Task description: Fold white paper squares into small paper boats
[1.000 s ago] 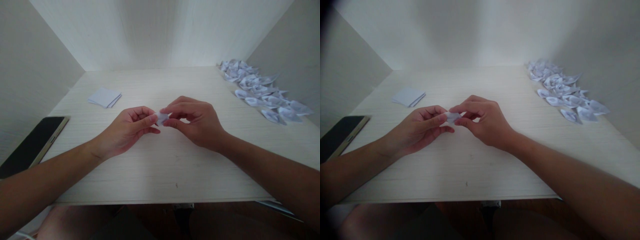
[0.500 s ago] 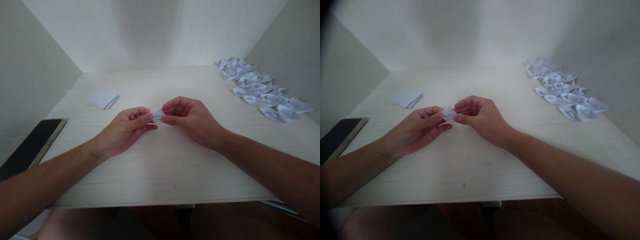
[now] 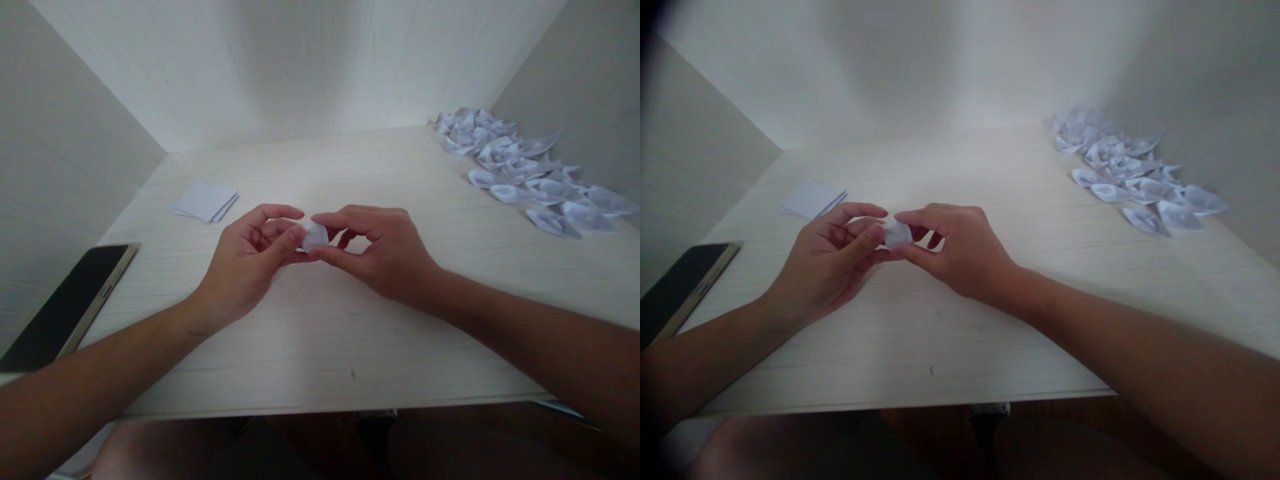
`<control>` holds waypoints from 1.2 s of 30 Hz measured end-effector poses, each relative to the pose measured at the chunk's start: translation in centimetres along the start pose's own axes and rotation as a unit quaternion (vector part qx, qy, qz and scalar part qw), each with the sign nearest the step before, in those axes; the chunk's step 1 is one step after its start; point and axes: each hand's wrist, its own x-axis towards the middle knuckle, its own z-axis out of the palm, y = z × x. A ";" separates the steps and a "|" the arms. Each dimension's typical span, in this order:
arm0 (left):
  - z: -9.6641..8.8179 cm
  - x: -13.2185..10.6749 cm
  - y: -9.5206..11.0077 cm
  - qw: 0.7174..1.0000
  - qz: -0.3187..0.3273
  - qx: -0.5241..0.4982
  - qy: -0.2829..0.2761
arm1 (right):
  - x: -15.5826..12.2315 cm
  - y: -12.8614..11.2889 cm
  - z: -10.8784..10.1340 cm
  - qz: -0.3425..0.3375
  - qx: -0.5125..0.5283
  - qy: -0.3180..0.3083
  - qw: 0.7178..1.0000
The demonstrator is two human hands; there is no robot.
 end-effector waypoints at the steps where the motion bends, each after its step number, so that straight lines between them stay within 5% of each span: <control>1: 0.0 0.0 0.0 1.000 0.006 0.012 0.008 | 0.0 0.0 0.0 -0.013 -0.023 -0.004 1.000; 11: -0.2 0.1 0.2 0.999 -0.041 0.019 0.012 | -0.4 0.6 0.3 -0.099 -0.175 -0.014 0.980; 17: -0.2 0.1 0.1 0.999 -0.019 0.016 0.036 | -0.4 0.5 0.4 -0.075 -0.162 -0.015 0.984; 25: -0.1 0.0 -0.4 0.997 0.058 0.028 0.034 | -0.2 -0.1 0.8 0.032 0.012 0.020 0.999; 31: -0.2 0.4 -0.8 0.994 0.094 0.034 0.050 | 0.5 0.2 1.1 0.150 0.241 0.025 0.959; 36: -0.4 0.6 -0.6 0.994 0.086 0.051 0.045 | 0.5 0.1 0.8 0.193 0.285 -0.014 0.939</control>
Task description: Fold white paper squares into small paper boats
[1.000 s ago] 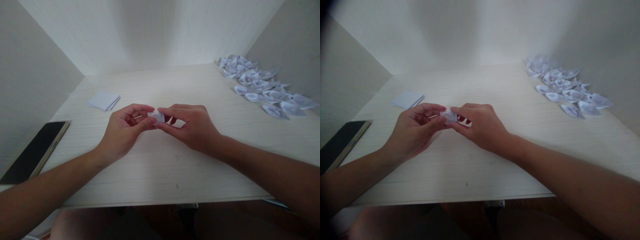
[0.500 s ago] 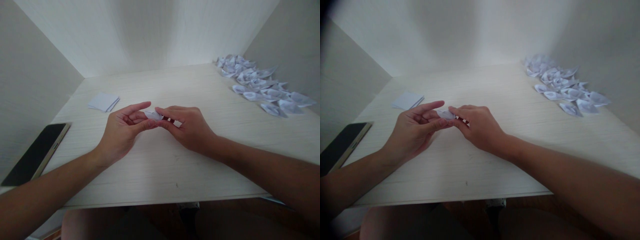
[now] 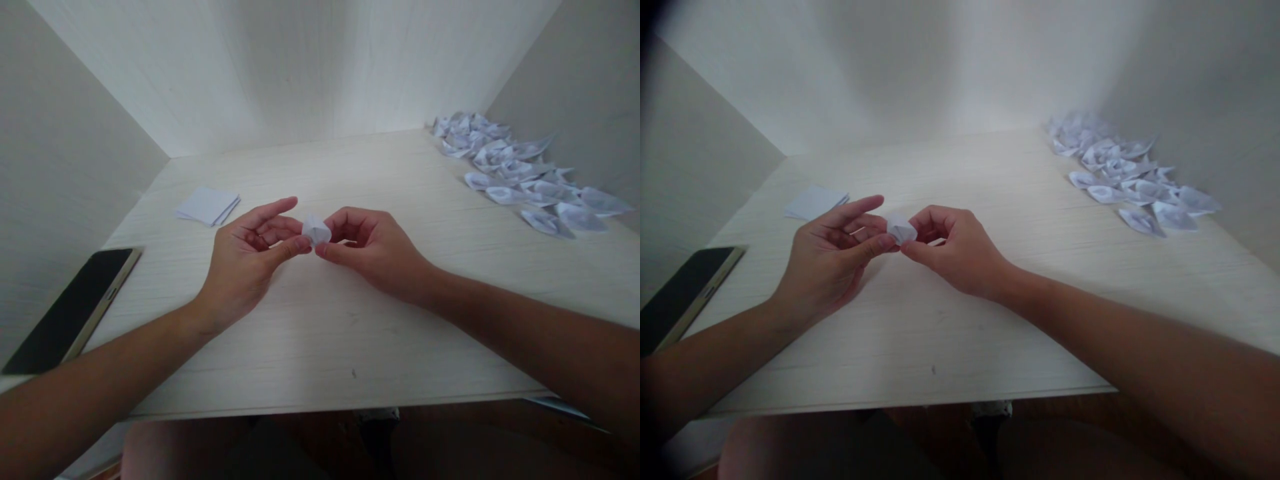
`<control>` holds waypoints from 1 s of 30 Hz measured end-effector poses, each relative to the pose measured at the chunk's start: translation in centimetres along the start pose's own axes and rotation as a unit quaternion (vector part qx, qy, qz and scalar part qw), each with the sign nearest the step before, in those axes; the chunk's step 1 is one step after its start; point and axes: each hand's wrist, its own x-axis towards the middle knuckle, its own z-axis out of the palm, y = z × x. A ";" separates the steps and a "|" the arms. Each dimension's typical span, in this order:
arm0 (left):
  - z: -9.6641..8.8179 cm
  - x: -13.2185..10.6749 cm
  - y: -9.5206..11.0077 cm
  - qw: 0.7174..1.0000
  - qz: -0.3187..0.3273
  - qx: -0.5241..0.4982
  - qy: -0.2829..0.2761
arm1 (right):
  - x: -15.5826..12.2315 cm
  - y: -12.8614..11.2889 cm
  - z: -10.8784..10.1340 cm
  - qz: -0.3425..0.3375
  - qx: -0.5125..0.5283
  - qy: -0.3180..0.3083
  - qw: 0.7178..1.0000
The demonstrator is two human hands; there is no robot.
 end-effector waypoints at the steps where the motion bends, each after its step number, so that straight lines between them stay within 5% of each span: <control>1: -0.1 0.1 0.0 1.000 -0.003 0.009 -0.008 | 0.0 0.0 -0.1 0.004 -0.001 -0.004 1.000; 6: -0.2 0.1 -0.1 0.997 -0.037 0.040 -0.060 | 0.1 0.2 -0.7 0.017 0.004 0.001 1.000; 17: 0.5 -0.4 1.3 0.987 -0.034 0.142 -0.068 | -0.1 -0.1 -1.0 0.030 -0.018 -0.026 0.999; 22: 0.1 -0.2 1.1 0.986 -0.054 0.099 -0.121 | 0.0 -0.3 -1.3 0.037 -0.022 -0.066 0.997; 30: -0.1 0.0 0.9 0.984 -0.064 0.100 -0.133 | -0.1 -0.1 -0.7 0.002 -0.089 -0.030 0.996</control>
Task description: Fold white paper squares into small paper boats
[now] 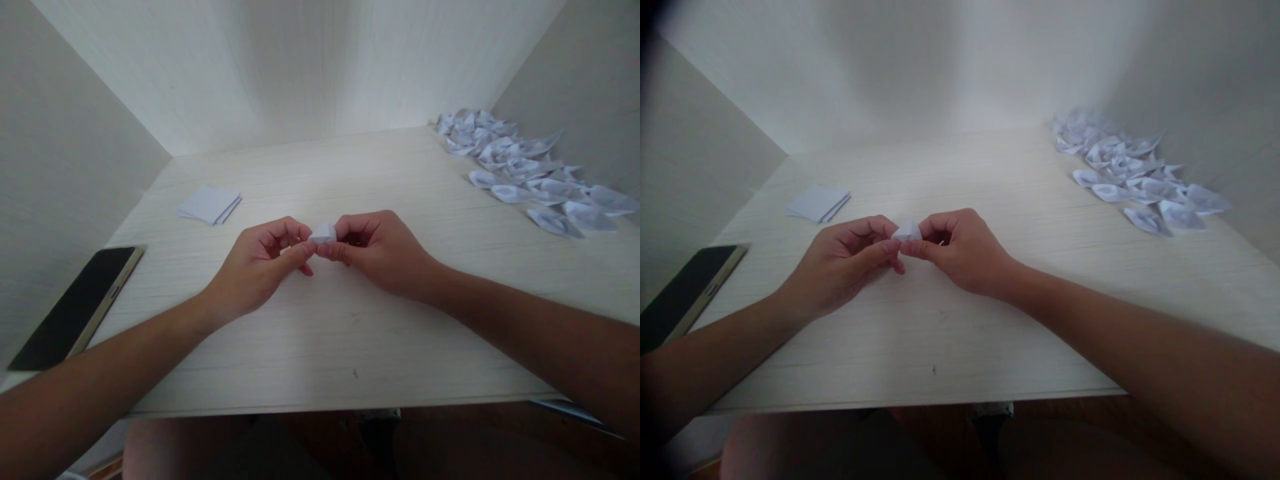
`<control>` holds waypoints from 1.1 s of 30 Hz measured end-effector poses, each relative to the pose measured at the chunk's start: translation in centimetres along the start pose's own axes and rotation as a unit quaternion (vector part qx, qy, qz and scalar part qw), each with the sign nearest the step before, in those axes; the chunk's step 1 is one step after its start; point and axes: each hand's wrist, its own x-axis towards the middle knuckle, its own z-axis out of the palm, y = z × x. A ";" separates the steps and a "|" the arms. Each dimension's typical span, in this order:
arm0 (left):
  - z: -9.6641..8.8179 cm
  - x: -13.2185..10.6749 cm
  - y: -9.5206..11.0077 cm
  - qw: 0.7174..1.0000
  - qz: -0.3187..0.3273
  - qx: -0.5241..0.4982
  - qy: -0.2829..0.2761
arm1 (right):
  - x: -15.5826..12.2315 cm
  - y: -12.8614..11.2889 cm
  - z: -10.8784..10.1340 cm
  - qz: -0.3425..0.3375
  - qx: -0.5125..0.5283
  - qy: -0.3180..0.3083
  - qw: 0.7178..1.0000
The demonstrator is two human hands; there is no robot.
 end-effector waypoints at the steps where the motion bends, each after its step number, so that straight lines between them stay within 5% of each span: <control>1: 0.0 0.0 0.1 1.000 0.011 0.019 0.001 | 0.0 0.1 0.0 -0.008 -0.009 0.002 1.000; 10: -0.6 0.1 0.4 0.993 0.029 0.117 -0.008 | 0.1 0.4 -0.3 -0.019 0.021 0.006 1.000; 20: -0.8 0.1 0.1 0.991 0.063 0.116 -0.029 | 0.5 -0.2 -0.8 0.034 0.066 -0.051 0.996; 33: -0.7 -0.4 0.3 0.964 0.129 0.234 -0.008 | 0.3 0.1 -1.0 0.008 0.007 -0.035 0.999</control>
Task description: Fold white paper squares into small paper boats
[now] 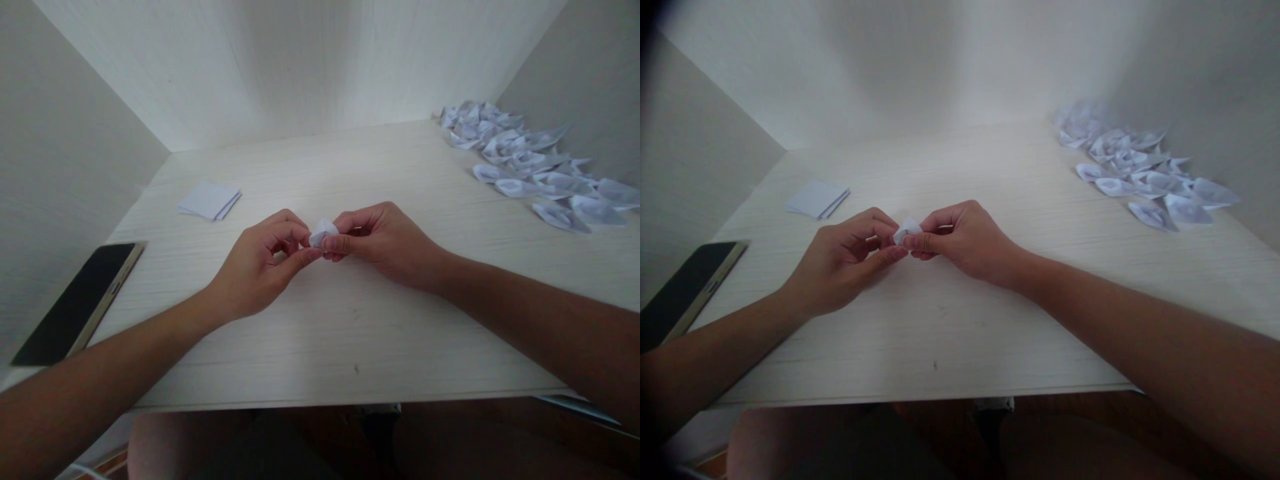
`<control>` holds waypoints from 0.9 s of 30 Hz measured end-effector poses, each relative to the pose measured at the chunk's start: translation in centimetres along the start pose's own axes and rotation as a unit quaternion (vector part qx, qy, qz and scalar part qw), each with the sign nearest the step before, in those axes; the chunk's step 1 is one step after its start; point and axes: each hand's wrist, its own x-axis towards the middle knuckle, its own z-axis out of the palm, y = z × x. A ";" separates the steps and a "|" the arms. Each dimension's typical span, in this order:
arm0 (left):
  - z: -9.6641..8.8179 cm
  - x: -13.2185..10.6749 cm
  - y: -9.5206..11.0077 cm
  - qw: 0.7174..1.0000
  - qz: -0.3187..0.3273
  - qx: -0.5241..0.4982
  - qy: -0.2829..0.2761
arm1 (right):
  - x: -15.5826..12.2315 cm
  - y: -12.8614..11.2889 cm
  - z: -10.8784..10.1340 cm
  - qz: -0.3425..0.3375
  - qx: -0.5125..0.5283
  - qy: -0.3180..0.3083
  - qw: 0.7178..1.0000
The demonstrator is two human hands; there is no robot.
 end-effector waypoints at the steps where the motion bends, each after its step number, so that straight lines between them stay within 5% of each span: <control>1: 0.0 0.0 0.1 1.000 0.002 0.006 -0.004 | 0.0 0.0 -0.1 0.007 -0.004 -0.007 1.000; 12: 0.7 -0.3 -0.4 0.998 -0.027 -0.051 0.027 | 0.0 0.7 0.1 0.030 0.051 0.005 0.998; 21: 0.5 -0.4 -0.8 0.994 0.081 0.015 0.071 | -0.2 0.2 0.2 0.034 0.109 -0.063 0.991; 27: 0.1 -0.7 -0.5 0.985 0.153 0.059 0.053 | -0.3 -0.3 -0.2 0.040 0.090 -0.118 0.988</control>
